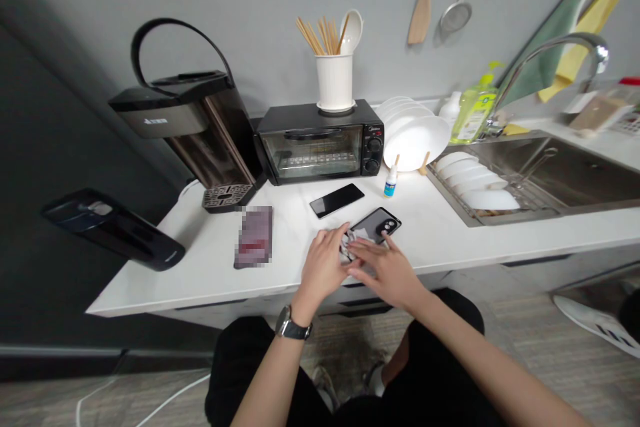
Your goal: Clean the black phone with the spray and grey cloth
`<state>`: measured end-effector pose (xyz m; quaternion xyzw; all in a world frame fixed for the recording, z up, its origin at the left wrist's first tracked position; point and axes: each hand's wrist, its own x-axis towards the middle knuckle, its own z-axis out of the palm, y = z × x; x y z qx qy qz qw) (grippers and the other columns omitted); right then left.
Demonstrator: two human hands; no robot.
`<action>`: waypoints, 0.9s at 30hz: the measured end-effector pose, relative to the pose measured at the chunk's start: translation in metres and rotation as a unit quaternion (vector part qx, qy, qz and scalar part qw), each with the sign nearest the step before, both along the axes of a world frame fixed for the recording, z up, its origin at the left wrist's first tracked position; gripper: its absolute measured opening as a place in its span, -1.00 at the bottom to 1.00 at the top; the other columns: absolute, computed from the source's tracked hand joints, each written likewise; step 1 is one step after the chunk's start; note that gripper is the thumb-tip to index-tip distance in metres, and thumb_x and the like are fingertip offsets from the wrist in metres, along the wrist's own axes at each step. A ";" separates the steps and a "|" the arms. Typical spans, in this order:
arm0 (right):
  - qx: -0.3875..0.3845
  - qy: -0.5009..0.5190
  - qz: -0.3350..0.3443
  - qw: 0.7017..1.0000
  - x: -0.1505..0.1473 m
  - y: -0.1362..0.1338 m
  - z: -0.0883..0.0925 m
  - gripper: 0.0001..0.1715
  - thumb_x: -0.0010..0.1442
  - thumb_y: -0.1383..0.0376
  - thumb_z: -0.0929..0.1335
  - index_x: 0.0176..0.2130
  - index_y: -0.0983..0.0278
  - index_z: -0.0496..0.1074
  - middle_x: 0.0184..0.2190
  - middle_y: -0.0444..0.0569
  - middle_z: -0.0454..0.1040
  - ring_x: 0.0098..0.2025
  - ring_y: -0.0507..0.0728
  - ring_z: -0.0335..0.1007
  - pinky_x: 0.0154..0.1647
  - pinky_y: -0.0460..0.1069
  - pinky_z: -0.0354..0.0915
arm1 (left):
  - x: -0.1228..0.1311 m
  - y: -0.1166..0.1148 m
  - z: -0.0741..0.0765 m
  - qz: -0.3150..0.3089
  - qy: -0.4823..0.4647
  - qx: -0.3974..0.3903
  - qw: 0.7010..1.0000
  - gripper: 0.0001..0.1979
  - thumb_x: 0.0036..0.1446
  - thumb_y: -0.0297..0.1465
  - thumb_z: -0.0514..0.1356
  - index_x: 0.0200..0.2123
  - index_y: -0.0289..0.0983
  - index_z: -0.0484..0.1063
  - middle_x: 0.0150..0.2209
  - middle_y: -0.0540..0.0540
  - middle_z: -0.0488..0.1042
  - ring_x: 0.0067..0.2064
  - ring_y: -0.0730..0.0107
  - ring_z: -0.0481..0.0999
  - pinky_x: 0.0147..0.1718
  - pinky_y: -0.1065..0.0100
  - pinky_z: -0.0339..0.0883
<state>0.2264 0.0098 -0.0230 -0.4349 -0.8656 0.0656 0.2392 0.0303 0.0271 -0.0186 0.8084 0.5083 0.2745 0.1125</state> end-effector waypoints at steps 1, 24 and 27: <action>0.008 -0.008 -0.021 1.000 0.012 0.007 0.000 -0.43 0.47 -0.06 0.24 0.27 0.16 0.41 0.27 0.08 0.48 0.34 0.30 0.35 0.47 0.41 -0.08 | 0.001 -0.001 0.000 0.001 -0.004 0.006 1.000 -0.20 0.16 -0.27 0.38 0.40 -0.19 0.17 0.24 -0.18 0.46 0.15 0.01 0.38 0.19 0.04 0.31; 0.011 0.004 0.018 1.000 -0.012 0.013 0.004 -0.33 0.41 -0.11 0.30 0.24 0.27 0.45 0.23 0.17 0.51 0.30 0.31 0.41 0.46 0.30 0.03 | -0.001 0.001 -0.001 -0.009 0.005 -0.004 1.000 -0.24 0.19 -0.36 0.34 0.41 -0.23 0.15 0.21 -0.19 0.48 0.11 0.02 0.39 0.17 0.05 0.34; -0.001 0.011 -0.074 0.997 -0.007 0.023 0.006 -0.50 0.50 0.00 0.21 0.16 0.17 0.51 0.17 0.08 0.57 0.26 0.29 0.45 0.47 0.40 -0.07 | -0.001 0.000 -0.001 -0.003 -0.004 0.010 1.000 -0.23 0.21 -0.27 0.35 0.41 -0.18 0.14 0.25 -0.17 0.44 0.16 0.01 0.37 0.20 0.02 0.32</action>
